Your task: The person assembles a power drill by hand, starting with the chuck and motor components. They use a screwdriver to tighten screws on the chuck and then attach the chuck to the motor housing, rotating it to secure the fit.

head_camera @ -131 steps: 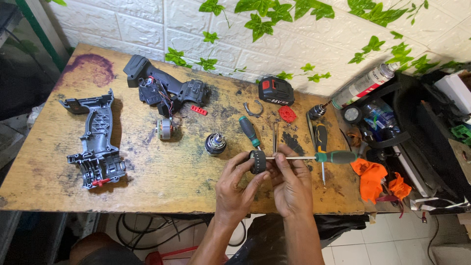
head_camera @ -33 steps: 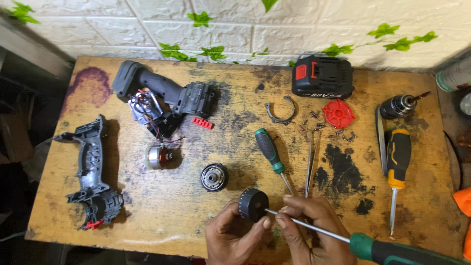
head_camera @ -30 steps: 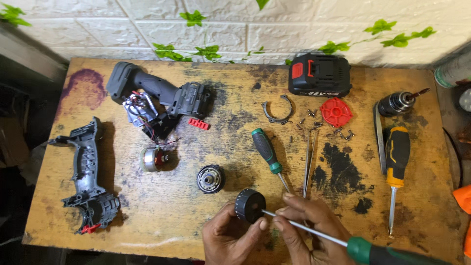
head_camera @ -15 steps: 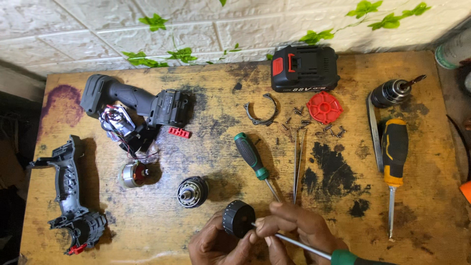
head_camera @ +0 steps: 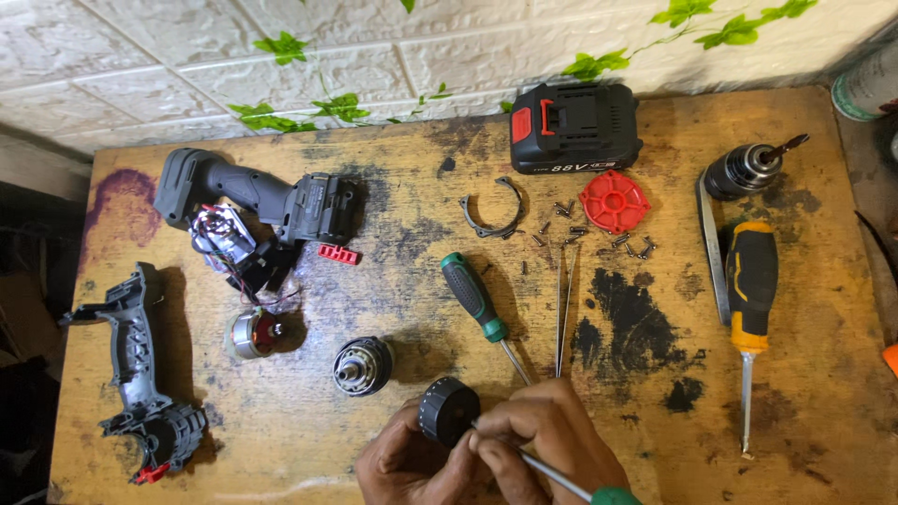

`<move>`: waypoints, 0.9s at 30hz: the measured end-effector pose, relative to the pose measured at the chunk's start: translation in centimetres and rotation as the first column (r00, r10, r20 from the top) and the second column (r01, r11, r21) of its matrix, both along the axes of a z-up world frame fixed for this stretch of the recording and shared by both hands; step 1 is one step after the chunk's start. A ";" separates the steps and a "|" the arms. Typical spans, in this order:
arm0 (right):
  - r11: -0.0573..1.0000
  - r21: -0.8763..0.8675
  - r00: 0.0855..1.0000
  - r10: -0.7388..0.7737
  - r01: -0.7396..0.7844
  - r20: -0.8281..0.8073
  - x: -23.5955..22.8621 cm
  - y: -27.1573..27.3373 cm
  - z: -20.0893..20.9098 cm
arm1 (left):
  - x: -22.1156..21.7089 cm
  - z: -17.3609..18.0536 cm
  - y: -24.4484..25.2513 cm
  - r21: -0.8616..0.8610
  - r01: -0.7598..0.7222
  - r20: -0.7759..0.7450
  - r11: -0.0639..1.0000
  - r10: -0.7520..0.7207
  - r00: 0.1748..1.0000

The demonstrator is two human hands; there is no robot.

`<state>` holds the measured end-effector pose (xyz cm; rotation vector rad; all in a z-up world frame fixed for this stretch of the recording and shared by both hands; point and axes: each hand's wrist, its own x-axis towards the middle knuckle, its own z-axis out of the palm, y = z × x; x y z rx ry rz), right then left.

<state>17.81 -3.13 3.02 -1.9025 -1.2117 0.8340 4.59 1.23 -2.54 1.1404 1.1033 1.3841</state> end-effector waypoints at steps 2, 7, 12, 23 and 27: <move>0.976 0.082 0.977 0.205 -0.201 -0.051 1.6 2.1 1.1 | 0.1 0.5 0.1 0.013 0.019 0.033 1.000 -0.019 0.999; 0.940 0.337 0.996 0.027 -0.056 0.089 0.5 0.8 2.3 | -0.9 0.5 0.2 -0.034 0.055 -0.016 0.998 -0.055 0.998; 0.975 0.160 0.984 -0.136 0.154 -0.115 -0.3 0.4 3.8 | -1.3 1.0 0.2 -0.092 0.194 0.066 0.977 -0.188 0.980; 0.987 0.158 0.995 0.017 0.000 -0.103 -0.2 1.1 4.9 | -1.9 2.5 0.6 -0.163 0.179 -0.114 0.970 -0.199 0.973; 0.979 0.180 0.964 0.042 -0.092 0.263 -0.8 1.6 5.8 | -2.3 3.6 0.7 -0.192 0.155 -0.210 0.969 -0.194 0.958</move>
